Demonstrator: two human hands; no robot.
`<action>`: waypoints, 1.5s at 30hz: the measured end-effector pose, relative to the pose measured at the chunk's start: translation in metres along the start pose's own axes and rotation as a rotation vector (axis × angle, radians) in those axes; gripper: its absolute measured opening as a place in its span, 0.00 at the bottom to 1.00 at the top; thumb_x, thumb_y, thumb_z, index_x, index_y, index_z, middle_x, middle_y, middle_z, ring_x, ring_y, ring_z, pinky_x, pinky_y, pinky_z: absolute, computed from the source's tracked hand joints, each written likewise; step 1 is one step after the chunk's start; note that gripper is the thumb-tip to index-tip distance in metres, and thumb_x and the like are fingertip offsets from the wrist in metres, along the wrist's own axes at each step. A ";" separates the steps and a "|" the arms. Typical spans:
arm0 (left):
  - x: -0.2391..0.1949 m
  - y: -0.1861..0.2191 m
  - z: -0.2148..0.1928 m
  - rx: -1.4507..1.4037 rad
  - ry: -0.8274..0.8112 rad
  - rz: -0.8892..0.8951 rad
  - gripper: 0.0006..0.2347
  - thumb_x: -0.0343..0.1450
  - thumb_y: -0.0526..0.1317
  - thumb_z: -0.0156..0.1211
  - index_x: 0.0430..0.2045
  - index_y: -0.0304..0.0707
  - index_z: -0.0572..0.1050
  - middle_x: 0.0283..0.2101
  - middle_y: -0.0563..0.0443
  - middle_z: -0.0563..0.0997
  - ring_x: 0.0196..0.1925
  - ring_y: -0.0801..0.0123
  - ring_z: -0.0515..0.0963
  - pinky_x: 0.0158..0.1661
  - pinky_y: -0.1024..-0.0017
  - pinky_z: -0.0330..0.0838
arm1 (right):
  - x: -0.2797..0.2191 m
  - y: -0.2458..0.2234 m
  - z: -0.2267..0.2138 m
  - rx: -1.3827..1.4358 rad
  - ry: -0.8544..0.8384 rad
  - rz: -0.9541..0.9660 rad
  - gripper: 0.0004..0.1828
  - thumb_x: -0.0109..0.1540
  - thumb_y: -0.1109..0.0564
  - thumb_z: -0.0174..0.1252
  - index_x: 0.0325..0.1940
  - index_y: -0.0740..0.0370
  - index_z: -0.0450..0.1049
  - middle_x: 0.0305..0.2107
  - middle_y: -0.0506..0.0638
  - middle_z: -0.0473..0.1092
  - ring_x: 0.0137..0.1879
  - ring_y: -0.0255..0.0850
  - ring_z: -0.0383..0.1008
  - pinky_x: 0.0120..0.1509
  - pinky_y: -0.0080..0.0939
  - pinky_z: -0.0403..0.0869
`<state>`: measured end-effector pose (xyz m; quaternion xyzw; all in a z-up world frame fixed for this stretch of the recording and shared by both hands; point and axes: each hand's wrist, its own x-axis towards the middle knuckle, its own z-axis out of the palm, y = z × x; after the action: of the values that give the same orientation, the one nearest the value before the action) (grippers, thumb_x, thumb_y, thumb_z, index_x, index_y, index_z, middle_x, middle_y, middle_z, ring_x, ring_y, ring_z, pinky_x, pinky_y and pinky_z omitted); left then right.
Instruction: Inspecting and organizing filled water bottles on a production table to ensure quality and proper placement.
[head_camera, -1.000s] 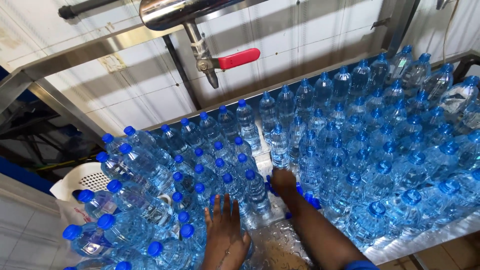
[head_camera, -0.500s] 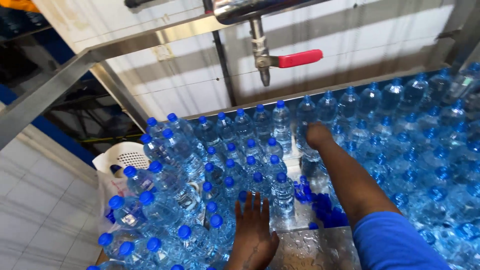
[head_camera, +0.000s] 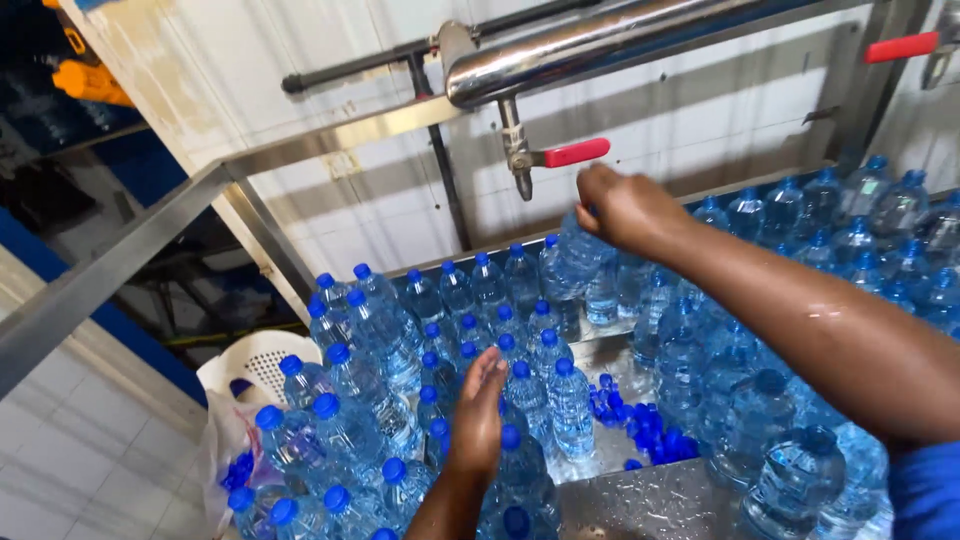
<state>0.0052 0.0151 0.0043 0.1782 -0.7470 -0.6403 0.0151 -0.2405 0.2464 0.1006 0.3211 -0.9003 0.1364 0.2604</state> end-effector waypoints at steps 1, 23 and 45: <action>0.018 -0.013 0.006 -0.219 -0.057 0.028 0.33 0.76 0.58 0.48 0.80 0.54 0.58 0.85 0.47 0.61 0.85 0.49 0.63 0.78 0.46 0.57 | 0.000 -0.009 -0.027 0.035 0.062 -0.033 0.05 0.70 0.55 0.56 0.44 0.59 0.69 0.40 0.62 0.71 0.33 0.63 0.75 0.34 0.63 0.68; 0.008 -0.009 -0.071 -0.615 0.125 0.319 0.26 0.74 0.55 0.53 0.66 0.42 0.70 0.65 0.35 0.82 0.59 0.40 0.84 0.41 0.39 0.85 | -0.110 -0.069 -0.129 1.081 -0.163 0.206 0.31 0.78 0.41 0.33 0.75 0.54 0.72 0.21 0.48 0.69 0.24 0.39 0.71 0.30 0.39 0.78; -0.040 -0.009 -0.079 -0.051 0.421 0.500 0.21 0.65 0.43 0.60 0.55 0.50 0.75 0.66 0.48 0.73 0.59 0.57 0.77 0.38 0.59 0.82 | -0.134 -0.036 -0.008 0.788 0.129 0.429 0.34 0.78 0.37 0.34 0.19 0.49 0.51 0.14 0.44 0.49 0.22 0.38 0.48 0.33 0.53 0.44</action>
<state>0.0651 -0.0497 0.0180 0.1172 -0.7318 -0.5845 0.3303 -0.1258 0.2903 0.0359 0.1927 -0.8077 0.5395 0.1396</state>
